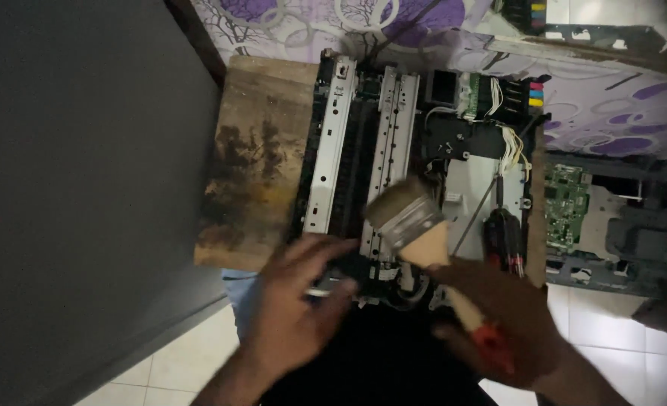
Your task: Disassembling and cleaning the internal components of an inkjet printer using a brush and manual inspection.
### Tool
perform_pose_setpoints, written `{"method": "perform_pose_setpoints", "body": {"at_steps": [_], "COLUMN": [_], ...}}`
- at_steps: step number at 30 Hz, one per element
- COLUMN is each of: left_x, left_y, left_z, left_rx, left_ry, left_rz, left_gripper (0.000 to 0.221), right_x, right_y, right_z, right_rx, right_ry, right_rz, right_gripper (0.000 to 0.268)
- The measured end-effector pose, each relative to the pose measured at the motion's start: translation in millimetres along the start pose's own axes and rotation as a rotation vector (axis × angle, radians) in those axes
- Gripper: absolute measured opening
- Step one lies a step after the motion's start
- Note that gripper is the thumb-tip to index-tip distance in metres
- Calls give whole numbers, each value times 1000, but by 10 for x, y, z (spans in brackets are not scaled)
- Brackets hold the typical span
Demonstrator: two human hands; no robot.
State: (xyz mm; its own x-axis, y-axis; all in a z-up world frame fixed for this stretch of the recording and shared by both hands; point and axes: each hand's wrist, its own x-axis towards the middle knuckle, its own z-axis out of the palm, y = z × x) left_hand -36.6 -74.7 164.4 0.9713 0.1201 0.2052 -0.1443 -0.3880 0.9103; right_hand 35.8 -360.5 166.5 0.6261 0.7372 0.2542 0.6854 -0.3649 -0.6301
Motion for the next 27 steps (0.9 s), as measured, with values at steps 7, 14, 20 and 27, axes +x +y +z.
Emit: {"method": "perform_pose_setpoints", "body": {"at_steps": [7, 14, 20, 27], "left_x": [-108, -1, 53, 443], "left_y": [263, 291, -897, -1948], "left_z": [433, 298, -259, -655], "left_rx": [-224, -818, 257, 632], "left_ry": [-89, -68, 324, 332], "left_rz": [-254, -452, -497, -261], "left_gripper": [78, 28, 74, 30], "right_x": [220, 219, -29, -68], "right_y": [-242, -483, -40, 173], "right_z": [446, 386, -180, -321], "right_rx": [-321, -237, 41, -442], "right_ry": [-343, -284, -241, 96], "right_rz": [-189, -332, -287, 808], "right_gripper": [84, 55, 46, 78]}}
